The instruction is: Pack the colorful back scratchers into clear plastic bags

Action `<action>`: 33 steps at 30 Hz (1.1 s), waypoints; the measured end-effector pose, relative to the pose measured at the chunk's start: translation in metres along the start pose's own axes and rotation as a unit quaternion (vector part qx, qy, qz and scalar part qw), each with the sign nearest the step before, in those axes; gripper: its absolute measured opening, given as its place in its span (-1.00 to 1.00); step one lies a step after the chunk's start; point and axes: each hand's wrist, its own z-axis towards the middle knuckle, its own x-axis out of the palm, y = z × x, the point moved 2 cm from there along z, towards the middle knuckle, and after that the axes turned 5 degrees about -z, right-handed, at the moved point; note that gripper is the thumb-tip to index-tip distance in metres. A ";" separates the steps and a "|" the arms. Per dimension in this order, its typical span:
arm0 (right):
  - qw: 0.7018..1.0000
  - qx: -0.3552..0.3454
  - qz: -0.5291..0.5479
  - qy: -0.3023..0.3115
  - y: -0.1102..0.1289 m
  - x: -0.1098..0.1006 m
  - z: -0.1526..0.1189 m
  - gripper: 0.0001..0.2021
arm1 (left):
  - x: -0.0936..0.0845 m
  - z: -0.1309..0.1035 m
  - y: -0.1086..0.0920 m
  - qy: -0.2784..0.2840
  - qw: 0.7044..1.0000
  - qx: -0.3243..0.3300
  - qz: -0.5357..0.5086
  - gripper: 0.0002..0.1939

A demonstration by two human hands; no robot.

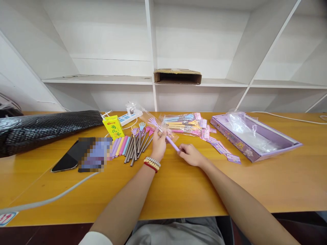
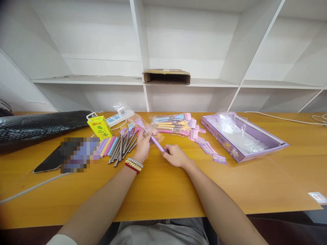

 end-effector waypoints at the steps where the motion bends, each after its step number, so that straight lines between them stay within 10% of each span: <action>1: 1.000 0.005 0.009 -0.008 0.000 -0.001 0.000 -0.84 | -0.001 0.000 0.000 -0.001 1.000 -0.014 -0.011 -0.65; 15: 0.988 0.010 0.042 -0.149 -0.004 -0.007 0.000 -0.72 | 0.001 -0.003 0.000 0.029 0.992 -0.088 -0.085 -0.72; 33: 0.989 -0.011 0.140 -0.041 -0.009 -0.011 -0.002 -0.71 | -0.002 0.002 -0.001 0.037 0.996 -0.071 -0.044 -0.73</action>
